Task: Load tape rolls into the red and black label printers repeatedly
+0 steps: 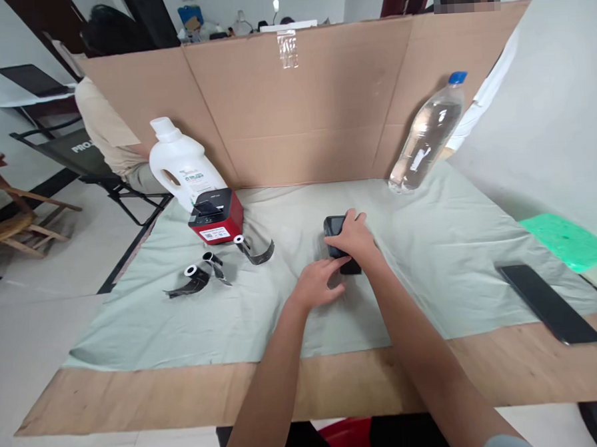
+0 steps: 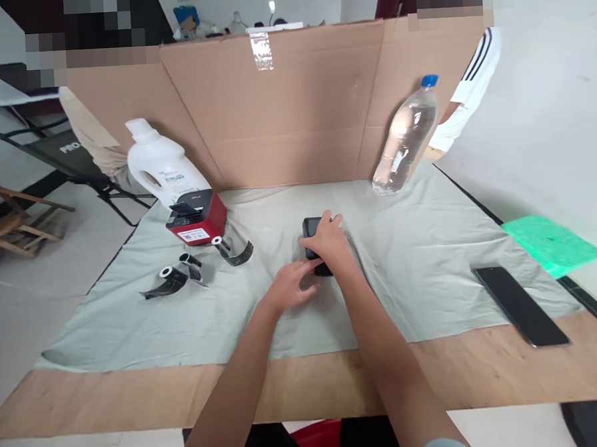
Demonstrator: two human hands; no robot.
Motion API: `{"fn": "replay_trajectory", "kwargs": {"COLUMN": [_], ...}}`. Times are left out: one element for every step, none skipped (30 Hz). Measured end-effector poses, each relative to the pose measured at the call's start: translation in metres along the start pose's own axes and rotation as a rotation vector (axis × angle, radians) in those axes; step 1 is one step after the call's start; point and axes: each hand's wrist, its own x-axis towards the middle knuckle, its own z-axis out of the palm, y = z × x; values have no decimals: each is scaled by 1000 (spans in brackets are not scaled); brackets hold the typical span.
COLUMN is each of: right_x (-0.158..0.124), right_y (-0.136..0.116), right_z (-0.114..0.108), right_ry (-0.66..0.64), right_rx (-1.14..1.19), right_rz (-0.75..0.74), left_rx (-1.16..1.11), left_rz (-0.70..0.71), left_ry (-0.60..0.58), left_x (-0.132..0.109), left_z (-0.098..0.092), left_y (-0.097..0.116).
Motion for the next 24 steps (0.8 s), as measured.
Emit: {"fn": "replay_trajectory", "kwargs": {"right_x": [4,9,13,18,22,27,31,34,37,40,43,45,47,49,51,53,55,57,58,60,61,61,61,61], "right_y": [10,22,36,52,69,87,106,125,142,159,174,187,197,206,213,219,223,227,230,233,236,239,241,242], "right_z": [-6,-11,-17,-21,-26,-30,-34,-38,-42,-46,-50,-54,-57,-61,-64,-66,-68,-68,-68,-68,-67,-66,-65,-64], "right_ry": [46,88,128,162,188,208,221,224,227,233,243,255,267,278,286,293,296,296,294,291,287,286,289,295], "right_rx": [21,35,40,34,20,-2,-24,-50,-76,-94,-105,-110,-110,-106,-101,-97,-94,-93,-95,-98,-100,-101,-101,-103], "right_rz": [13,23,30,37,45,56,74,90,106,119,131,145,161,178,193,203,205,201,192,178,163,149,135,126], "left_rx": [27,62,99,133,162,183,198,207,213,216,218,217,215,212,208,204,199,196,193,191,188,186,183,179], "left_rz": [4,4,-1,-9,-19,-27,-32,-35,-38,-42,-45,-48,-49,-50,-50,-49,-48,-47,-48,-51,-54,-57,-57,-54], "left_ry": [-49,-93,-135,-175,-212,-247,-275,-295,-306,-312,-318,-322,-325,-326,-325,-323,-319,-317,-316,-317,-318,-318,-316,-310], "left_x": [1,1,1,2,2,2,2,2,2,2,3,3,3,3,3,3,3,3,3,3,3,3,3,2], "left_z": [1,2,5,7,9,11,12,13,14,14,13,13,13,13,12,12,13,13,13,13,12,12,12,12], "left_y": [1,2,2,2,1,1,0,0,0,0,0,0,1,1,1,1,1,1,1,1,1,0,0,-1]}}
